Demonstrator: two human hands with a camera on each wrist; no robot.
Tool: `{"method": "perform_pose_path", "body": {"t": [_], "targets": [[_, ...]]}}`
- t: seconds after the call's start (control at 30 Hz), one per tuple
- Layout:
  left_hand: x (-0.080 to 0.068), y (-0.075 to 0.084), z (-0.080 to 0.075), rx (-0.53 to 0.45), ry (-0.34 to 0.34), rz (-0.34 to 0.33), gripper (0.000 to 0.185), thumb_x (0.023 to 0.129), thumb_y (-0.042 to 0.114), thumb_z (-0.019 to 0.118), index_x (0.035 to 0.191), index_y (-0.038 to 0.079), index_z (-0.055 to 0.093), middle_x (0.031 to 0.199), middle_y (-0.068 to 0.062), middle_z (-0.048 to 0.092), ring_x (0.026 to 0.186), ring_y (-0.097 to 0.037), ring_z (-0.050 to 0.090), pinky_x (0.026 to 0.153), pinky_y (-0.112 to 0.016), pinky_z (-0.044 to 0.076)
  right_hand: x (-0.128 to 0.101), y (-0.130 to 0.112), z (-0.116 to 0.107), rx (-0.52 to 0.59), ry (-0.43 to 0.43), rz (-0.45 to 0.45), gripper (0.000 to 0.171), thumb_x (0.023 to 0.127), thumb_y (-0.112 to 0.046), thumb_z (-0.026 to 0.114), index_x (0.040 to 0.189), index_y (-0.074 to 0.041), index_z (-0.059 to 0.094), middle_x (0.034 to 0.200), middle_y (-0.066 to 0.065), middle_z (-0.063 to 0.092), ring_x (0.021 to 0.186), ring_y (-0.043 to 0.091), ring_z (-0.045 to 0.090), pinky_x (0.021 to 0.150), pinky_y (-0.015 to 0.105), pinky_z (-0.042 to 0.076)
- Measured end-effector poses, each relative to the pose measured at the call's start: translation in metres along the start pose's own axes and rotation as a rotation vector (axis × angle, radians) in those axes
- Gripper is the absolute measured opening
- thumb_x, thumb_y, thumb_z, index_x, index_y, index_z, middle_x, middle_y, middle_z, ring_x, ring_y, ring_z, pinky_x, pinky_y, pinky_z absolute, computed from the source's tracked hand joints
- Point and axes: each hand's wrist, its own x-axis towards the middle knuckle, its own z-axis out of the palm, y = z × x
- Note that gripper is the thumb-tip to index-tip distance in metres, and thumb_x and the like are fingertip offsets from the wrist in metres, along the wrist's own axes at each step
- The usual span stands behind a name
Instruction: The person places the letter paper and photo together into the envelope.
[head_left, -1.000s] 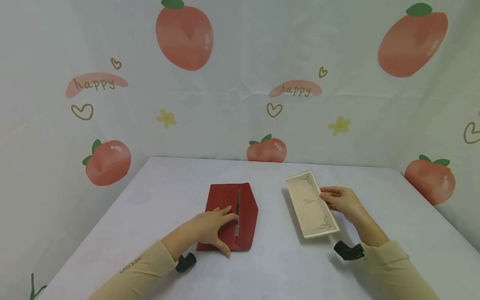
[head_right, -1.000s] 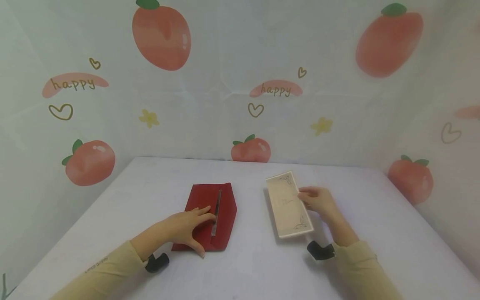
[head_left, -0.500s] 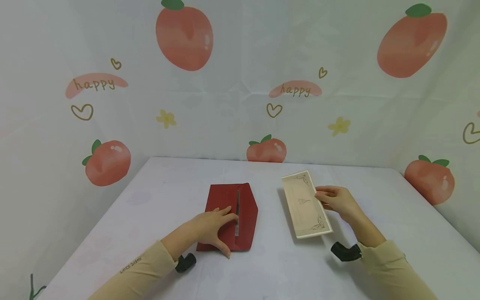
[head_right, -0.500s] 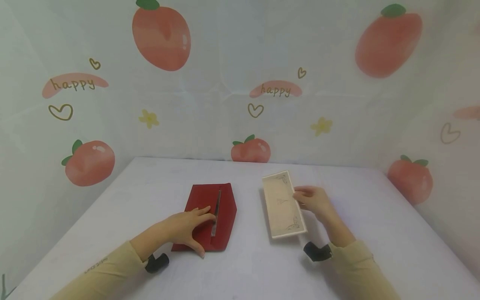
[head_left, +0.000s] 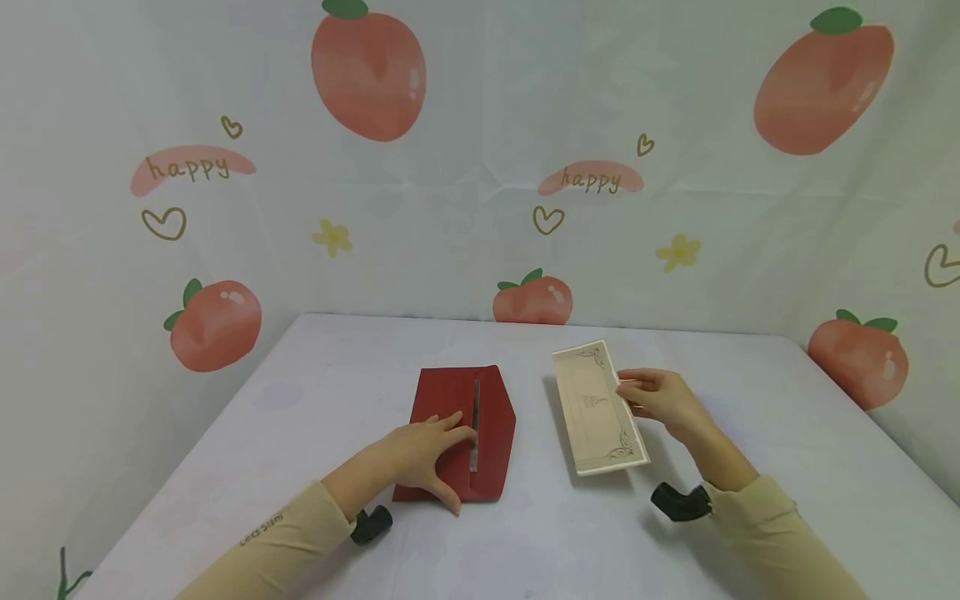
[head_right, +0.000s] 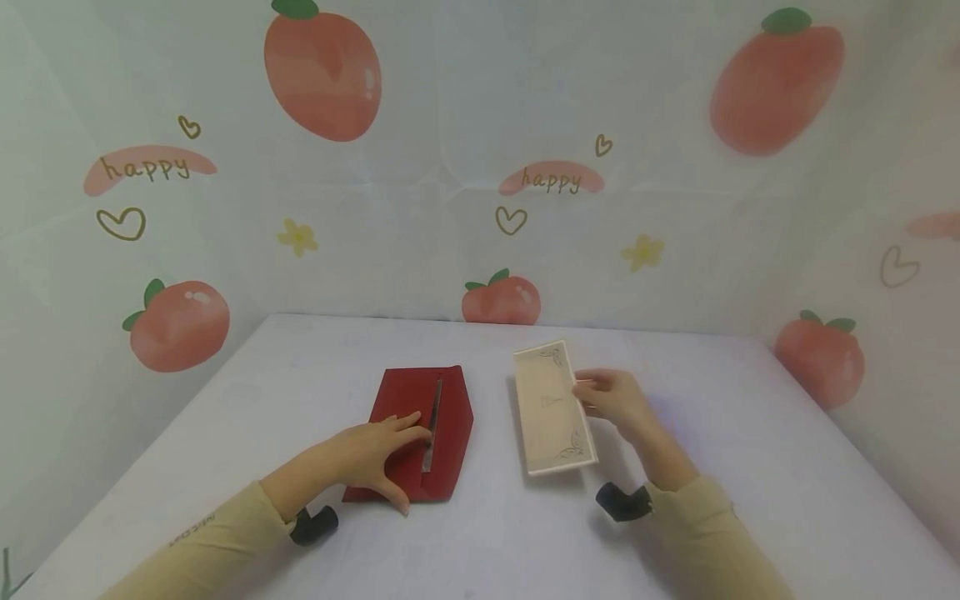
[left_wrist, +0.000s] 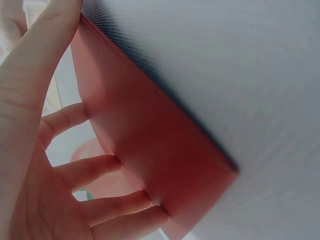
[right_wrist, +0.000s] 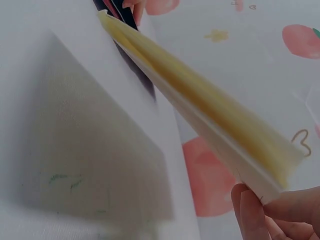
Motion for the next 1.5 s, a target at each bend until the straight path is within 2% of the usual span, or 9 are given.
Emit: {"method": "perform_pose_path", "body": {"t": [0.23, 0.57, 0.77, 0.97, 1.5], "targets": [[0.001, 0.000, -0.001, 0.004, -0.002, -0.002, 0.090, 0.059, 0.063, 0.077, 0.134, 0.027, 0.042, 0.152, -0.011, 0.032, 0.133, -0.047, 0.037, 0.099, -0.058, 0.041, 0.002, -0.002, 0.007, -0.006, -0.008, -0.015, 0.048, 0.092, -0.014, 0.057, 0.130, 0.013, 0.043, 0.112, 0.019, 0.066, 0.084, 0.005, 0.064, 0.079, 0.028, 0.056], [0.001, 0.000, -0.001, -0.004, -0.008, -0.004, 0.089, 0.060, 0.062, 0.077, 0.134, 0.026, 0.042, 0.152, -0.012, 0.031, 0.132, -0.048, 0.036, 0.098, -0.059, 0.041, 0.006, -0.005, 0.015, 0.025, -0.029, -0.044, 0.046, 0.092, -0.010, 0.056, 0.130, 0.013, 0.043, 0.103, 0.013, 0.067, 0.081, 0.004, 0.064, 0.077, 0.027, 0.057], [0.002, 0.000, 0.000, -0.002, -0.009, -0.002, 0.089, 0.060, 0.062, 0.077, 0.134, 0.027, 0.042, 0.152, -0.013, 0.031, 0.132, -0.048, 0.036, 0.098, -0.060, 0.041, 0.003, -0.009, 0.021, 0.041, -0.044, -0.042, 0.046, 0.092, -0.009, 0.057, 0.130, 0.014, 0.042, 0.106, 0.018, 0.066, 0.081, 0.006, 0.064, 0.077, 0.029, 0.057], [0.000, 0.001, -0.001, 0.002, -0.012, -0.008, 0.088, 0.061, 0.062, 0.077, 0.134, 0.028, 0.042, 0.152, -0.012, 0.032, 0.133, -0.047, 0.036, 0.098, -0.059, 0.042, 0.003, -0.011, 0.025, 0.053, -0.049, -0.035, 0.047, 0.091, -0.009, 0.057, 0.130, 0.013, 0.042, 0.105, 0.015, 0.067, 0.081, 0.006, 0.064, 0.077, 0.029, 0.057], [0.000, 0.003, -0.001, -0.008, 0.001, -0.003, 0.088, 0.060, 0.061, 0.078, 0.133, 0.026, 0.043, 0.151, -0.012, 0.033, 0.132, -0.048, 0.037, 0.097, -0.059, 0.042, 0.006, -0.011, 0.037, 0.067, -0.046, -0.056, 0.045, 0.090, -0.008, 0.059, 0.128, 0.011, 0.045, 0.107, 0.020, 0.066, 0.080, 0.007, 0.065, 0.078, 0.033, 0.057]]}}
